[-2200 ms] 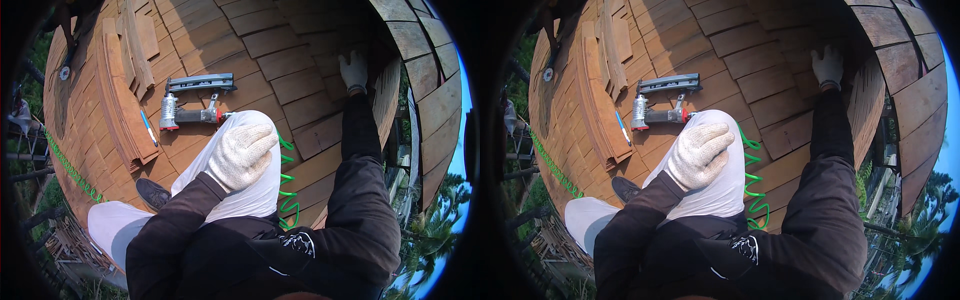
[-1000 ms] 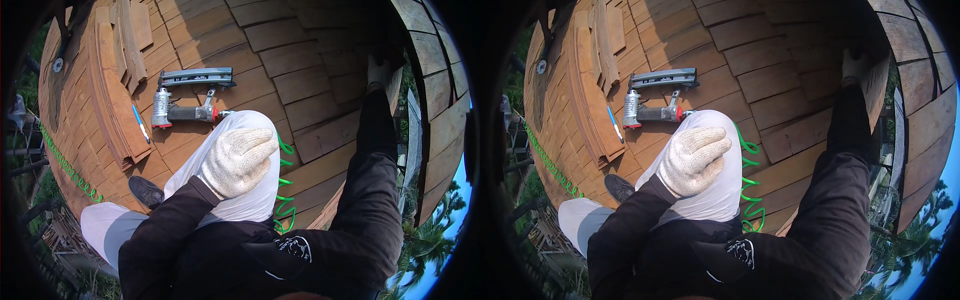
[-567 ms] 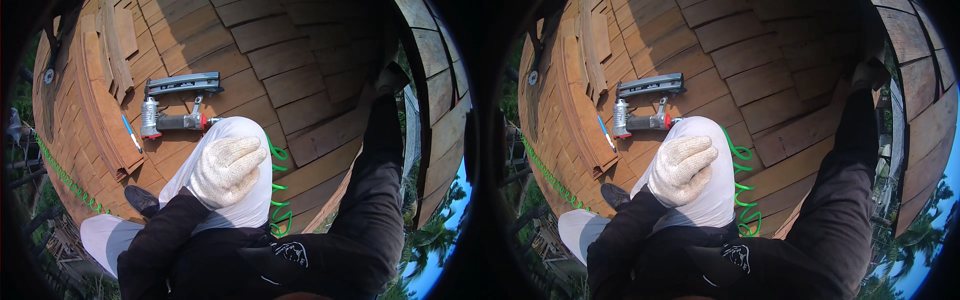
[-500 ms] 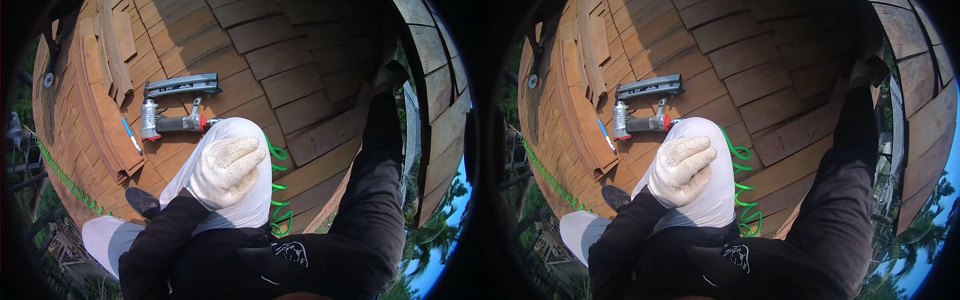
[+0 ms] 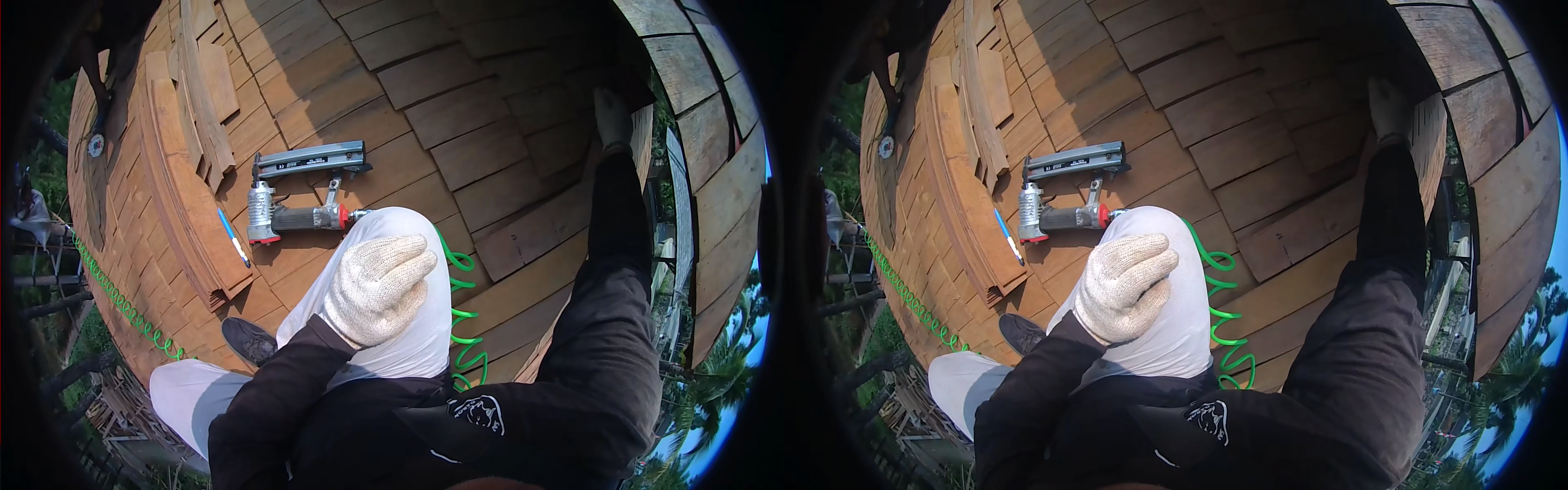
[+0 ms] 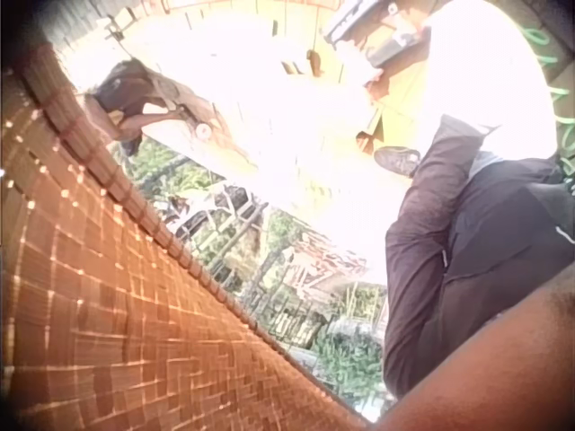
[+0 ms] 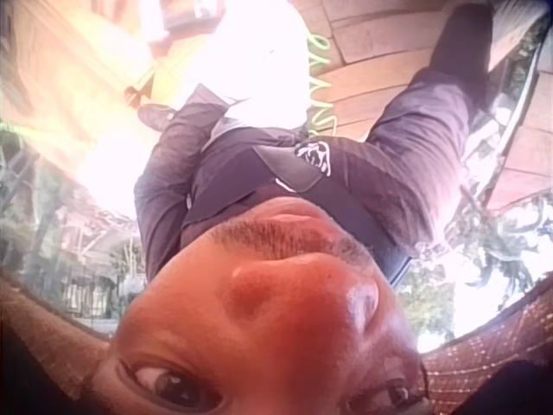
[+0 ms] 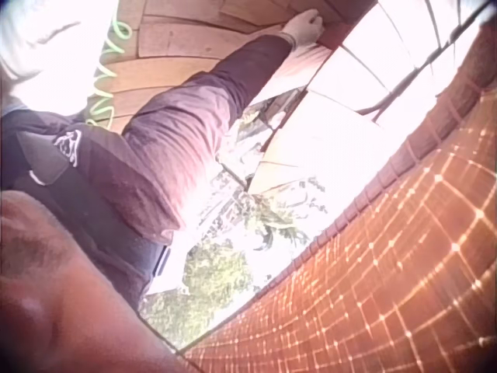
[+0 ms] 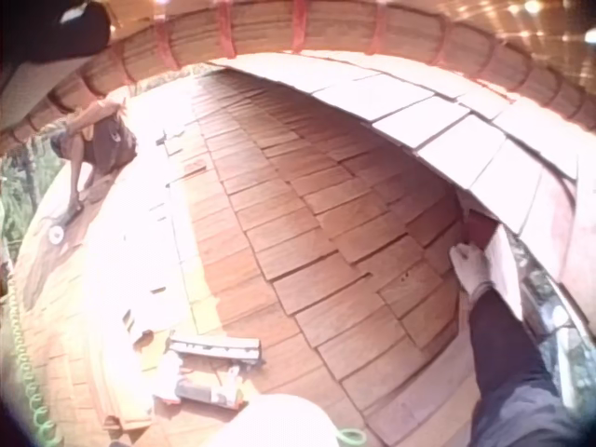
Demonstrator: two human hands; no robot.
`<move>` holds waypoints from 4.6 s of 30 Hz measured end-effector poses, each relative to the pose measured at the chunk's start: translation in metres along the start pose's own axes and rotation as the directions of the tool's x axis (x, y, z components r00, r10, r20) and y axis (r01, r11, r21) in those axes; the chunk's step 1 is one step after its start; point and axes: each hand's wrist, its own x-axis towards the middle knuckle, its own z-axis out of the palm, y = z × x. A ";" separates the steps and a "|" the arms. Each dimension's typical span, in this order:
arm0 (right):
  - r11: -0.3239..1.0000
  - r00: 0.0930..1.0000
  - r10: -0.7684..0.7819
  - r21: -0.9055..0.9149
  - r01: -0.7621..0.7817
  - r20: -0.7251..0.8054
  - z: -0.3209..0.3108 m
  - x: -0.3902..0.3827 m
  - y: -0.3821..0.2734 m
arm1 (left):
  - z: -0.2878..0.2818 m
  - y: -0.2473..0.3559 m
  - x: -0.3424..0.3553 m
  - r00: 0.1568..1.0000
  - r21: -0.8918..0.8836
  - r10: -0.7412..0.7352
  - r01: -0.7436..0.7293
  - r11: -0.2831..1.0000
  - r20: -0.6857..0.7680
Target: The person installs wooden roof shingles on a curved roof surface using a pneumatic nail gun, picking up shingles, positioning them over the existing layer, and securing them with the tool.
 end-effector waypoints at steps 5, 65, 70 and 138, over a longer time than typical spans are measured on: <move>0.994 0.998 -0.062 -0.085 0.062 0.003 0.001 -0.026 -0.041 | 0.002 -0.003 -0.006 1.000 0.017 -0.019 0.019 1.000 0.000; 0.996 0.997 0.060 -0.059 -0.063 -0.047 -0.006 -0.019 -0.029 | 0.003 0.002 -0.007 0.998 0.090 -0.049 0.045 0.995 0.041; 0.992 0.990 0.113 0.067 -0.107 -0.089 0.004 -0.001 -0.019 | 0.003 0.004 -0.008 0.997 0.100 -0.058 0.053 0.994 0.051; 1.000 0.705 0.000 0.013 0.014 -0.709 0.034 -0.001 0.020 | 0.004 -0.001 -0.011 0.998 0.107 -0.033 0.026 0.994 0.062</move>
